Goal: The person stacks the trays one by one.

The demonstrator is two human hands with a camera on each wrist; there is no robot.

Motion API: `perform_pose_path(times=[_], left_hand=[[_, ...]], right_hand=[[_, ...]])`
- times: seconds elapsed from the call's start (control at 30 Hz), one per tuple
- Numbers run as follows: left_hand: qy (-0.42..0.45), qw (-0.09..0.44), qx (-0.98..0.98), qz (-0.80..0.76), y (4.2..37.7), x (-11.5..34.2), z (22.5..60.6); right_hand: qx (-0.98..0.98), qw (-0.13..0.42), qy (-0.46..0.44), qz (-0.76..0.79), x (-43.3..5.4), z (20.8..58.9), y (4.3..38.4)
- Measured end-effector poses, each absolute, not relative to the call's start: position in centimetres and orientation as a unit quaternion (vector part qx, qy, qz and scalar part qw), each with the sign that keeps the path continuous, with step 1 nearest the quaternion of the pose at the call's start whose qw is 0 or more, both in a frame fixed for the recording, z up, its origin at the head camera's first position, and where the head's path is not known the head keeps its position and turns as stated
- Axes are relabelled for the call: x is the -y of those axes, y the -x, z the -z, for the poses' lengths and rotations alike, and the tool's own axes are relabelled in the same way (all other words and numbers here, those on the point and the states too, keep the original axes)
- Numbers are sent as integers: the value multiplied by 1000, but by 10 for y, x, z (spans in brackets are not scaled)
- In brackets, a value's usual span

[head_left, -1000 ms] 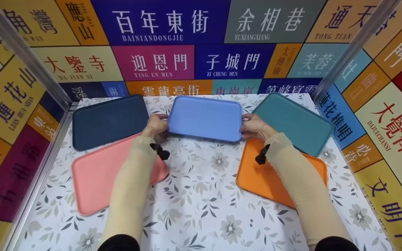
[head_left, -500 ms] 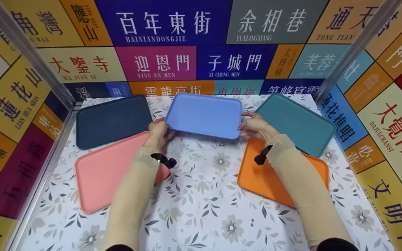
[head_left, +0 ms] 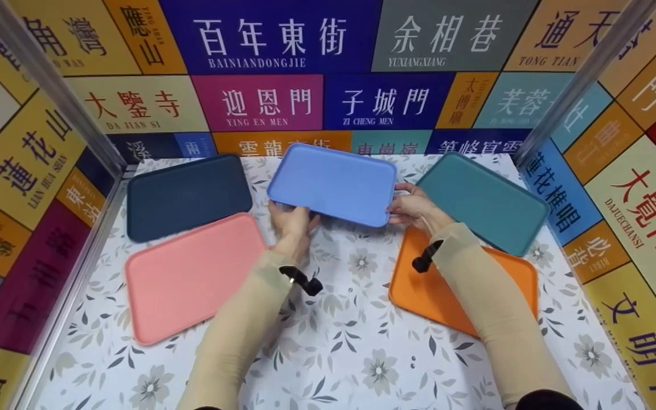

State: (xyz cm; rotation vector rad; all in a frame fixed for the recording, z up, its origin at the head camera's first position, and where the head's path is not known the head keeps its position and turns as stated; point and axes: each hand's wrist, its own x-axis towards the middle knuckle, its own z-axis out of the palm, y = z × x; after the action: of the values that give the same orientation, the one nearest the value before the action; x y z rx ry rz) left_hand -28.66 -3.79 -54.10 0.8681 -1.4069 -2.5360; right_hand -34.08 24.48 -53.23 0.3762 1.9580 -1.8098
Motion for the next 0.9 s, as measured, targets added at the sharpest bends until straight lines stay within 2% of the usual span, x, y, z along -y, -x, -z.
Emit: perform_pose_path(times=[0.37, 0.57, 0.9], left_hand=[[-310, 113, 451, 829, 284, 9, 542], [-331, 105, 483, 804, 285, 19, 539], [-308, 77, 489, 813, 292, 46, 533]], right_hand=[[-700, 211, -156, 664, -228, 535, 334], [-689, 206, -169, 674, -219, 535, 329], [-645, 221, -166, 712, -217, 532, 321]])
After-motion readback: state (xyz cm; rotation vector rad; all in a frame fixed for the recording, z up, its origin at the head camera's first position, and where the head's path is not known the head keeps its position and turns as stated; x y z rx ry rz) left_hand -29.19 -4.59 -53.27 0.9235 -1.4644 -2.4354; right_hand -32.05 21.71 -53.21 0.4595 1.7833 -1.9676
